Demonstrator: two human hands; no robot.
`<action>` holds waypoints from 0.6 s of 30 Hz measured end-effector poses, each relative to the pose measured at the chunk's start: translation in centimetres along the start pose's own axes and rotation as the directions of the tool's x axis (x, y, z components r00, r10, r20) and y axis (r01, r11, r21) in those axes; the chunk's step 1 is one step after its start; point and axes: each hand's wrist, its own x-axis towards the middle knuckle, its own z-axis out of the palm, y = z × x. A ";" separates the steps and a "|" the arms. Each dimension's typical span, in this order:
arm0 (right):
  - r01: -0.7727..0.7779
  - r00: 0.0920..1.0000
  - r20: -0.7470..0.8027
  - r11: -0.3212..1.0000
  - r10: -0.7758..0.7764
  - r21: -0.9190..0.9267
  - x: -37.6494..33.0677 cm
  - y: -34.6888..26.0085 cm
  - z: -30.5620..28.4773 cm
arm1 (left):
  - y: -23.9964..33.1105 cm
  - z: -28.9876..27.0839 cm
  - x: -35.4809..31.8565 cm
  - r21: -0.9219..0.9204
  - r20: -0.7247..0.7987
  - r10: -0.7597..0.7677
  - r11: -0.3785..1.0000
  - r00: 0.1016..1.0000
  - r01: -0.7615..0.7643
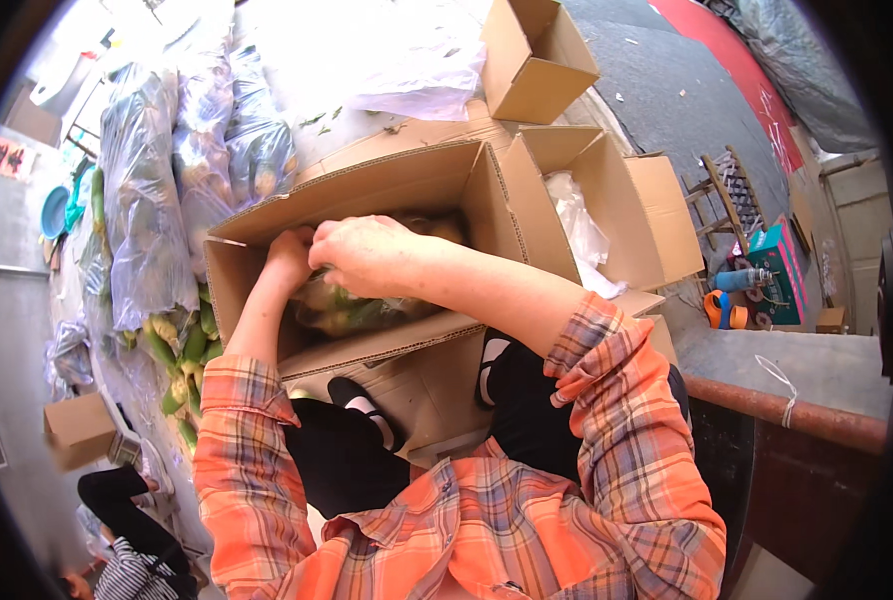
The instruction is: Packing radishes into cardboard boxes and weighing them.
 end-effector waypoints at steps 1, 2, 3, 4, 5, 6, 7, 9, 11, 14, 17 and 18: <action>-0.021 1.000 -0.013 1.000 0.021 -0.007 0.0 -0.7 -1.6 | 0.5 -0.8 -0.5 0.043 -0.001 0.058 0.997 0.998 -0.058; -0.013 0.995 -0.101 1.000 0.013 0.000 -0.5 -0.7 -2.9 | 0.3 -0.9 -0.4 -0.102 -0.013 0.070 0.992 0.997 -0.071; -0.059 0.984 -0.169 0.998 0.060 0.009 -1.4 -0.6 -4.7 | 1.3 -2.1 -0.5 -0.228 0.144 -0.070 0.968 0.987 0.102; -0.086 0.942 -0.321 0.994 0.101 0.060 -2.6 -0.5 -6.2 | 2.2 -3.2 -1.0 -0.239 0.090 -0.071 0.967 0.993 0.091; -0.078 0.851 -0.516 0.995 0.102 0.068 -3.9 0.5 -7.0 | 3.2 -4.3 -1.5 -0.248 0.033 -0.078 0.965 0.996 0.083; -0.191 0.779 -0.603 0.981 0.171 0.031 -5.3 0.9 -8.1 | 3.7 -5.6 -1.9 -0.235 -0.109 0.049 0.969 0.993 -0.073; -0.335 0.740 -0.600 0.940 0.305 0.066 -6.5 1.6 -8.9 | 3.9 -6.9 -2.8 -0.192 -0.247 0.161 0.959 0.956 -0.211; -0.526 0.663 -0.590 0.848 0.461 0.071 -8.7 3.4 -9.4 | 6.0 -9.9 -5.8 -0.025 -0.546 0.087 0.992 0.833 -0.121; -0.597 0.677 -0.493 0.799 0.547 0.067 -10.6 5.9 -8.7 | 4.6 -10.8 -7.7 0.275 -0.812 0.189 0.958 0.552 0.077; -0.675 0.713 -0.127 0.723 0.690 0.144 -10.1 6.8 -6.8 | 1.8 -9.8 -9.6 0.009 -0.500 -0.291 0.940 0.816 0.340; -0.750 0.609 -0.028 0.587 0.793 0.305 -8.7 6.3 -6.0 | 0.6 -7.2 -10.2 -0.137 -0.403 -0.370 0.929 0.837 0.345; -0.751 0.610 0.012 0.573 0.793 0.327 -8.7 7.2 -6.1 | 0.9 -7.7 -10.5 -0.193 -0.367 -0.424 0.905 0.828 0.378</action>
